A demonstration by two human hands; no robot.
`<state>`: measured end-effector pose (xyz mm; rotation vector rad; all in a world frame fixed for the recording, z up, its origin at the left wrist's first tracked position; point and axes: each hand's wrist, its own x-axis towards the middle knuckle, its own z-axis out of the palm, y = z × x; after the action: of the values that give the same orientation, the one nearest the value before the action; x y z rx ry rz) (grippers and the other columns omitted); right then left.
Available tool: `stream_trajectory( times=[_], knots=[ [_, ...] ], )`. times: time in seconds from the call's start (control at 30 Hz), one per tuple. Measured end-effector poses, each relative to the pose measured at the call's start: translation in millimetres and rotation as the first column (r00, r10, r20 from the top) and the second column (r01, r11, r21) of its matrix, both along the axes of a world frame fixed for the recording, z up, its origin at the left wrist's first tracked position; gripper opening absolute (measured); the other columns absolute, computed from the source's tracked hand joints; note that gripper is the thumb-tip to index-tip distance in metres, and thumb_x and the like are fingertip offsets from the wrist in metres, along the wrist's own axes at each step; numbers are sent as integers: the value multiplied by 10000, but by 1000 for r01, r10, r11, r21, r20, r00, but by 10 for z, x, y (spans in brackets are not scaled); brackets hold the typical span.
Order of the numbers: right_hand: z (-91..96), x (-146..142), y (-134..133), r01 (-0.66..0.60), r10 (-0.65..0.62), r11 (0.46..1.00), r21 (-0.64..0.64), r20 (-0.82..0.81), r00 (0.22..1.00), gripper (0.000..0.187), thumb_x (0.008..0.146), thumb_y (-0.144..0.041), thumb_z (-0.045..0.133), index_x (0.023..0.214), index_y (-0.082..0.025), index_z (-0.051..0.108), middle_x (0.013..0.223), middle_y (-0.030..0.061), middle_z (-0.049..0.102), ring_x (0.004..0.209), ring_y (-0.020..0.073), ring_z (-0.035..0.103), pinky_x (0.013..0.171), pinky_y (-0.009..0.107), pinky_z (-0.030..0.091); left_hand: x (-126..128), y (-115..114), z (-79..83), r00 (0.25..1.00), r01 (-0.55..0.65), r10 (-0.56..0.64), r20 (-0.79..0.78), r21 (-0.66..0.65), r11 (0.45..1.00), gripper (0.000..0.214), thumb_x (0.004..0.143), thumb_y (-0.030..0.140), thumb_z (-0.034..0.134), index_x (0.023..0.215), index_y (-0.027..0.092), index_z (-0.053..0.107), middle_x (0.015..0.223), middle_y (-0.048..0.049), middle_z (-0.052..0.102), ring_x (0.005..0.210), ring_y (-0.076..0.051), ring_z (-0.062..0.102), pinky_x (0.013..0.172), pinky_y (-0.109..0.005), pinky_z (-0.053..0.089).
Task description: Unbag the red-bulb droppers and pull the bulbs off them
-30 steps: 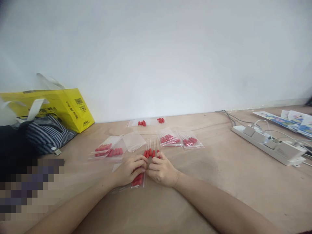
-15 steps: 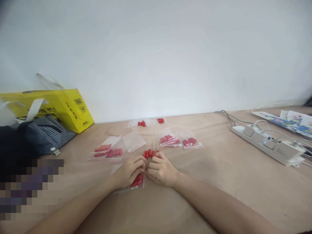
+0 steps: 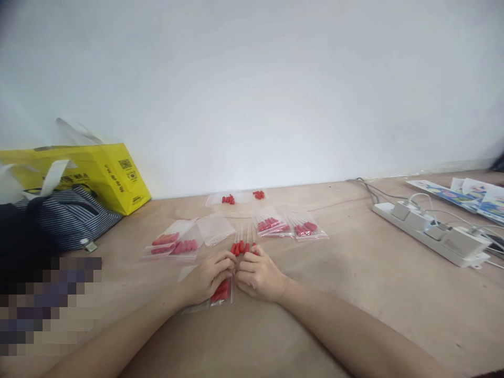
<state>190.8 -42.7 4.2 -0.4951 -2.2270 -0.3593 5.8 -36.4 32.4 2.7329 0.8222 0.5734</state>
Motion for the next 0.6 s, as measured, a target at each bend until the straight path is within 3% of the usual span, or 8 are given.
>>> stream_trajectory(
  times=[0.13,0.33,0.47,0.6],
  knots=[
    [7,4,-1,-6,6,1000,3,-4,1000,172,782,-167,494,617,-178,540,580,-22,550,646,113,405,706,294,312,-15,-6,-7,1000,-18,18,21,-34,999,164,830,108,344,785,174,488,893,-38,535,818,-141,494,750,-275,404],
    [13,0,11,18,-19,995,103,10,1000,245,810,-160,469,569,-181,514,553,-27,505,628,102,400,719,291,307,-38,67,15,999,32,-32,-10,-49,998,261,831,118,397,1051,204,508,1125,-55,499,1021,-154,472,883,-289,369],
    [30,0,17,22,-38,980,196,81,996,339,857,-112,378,541,-174,485,517,-45,440,589,84,370,708,272,296,-5,200,95,986,76,-86,-140,-76,994,113,784,120,495,810,179,587,1087,-37,521,938,-156,518,801,-257,403],
    [40,17,22,5,-24,979,202,88,996,331,863,-122,373,561,-173,498,524,-44,441,597,88,361,707,274,294,43,313,150,972,119,-130,-195,-67,991,41,740,164,580,707,162,557,860,-10,559,768,-130,530,659,-217,404]
  ],
)
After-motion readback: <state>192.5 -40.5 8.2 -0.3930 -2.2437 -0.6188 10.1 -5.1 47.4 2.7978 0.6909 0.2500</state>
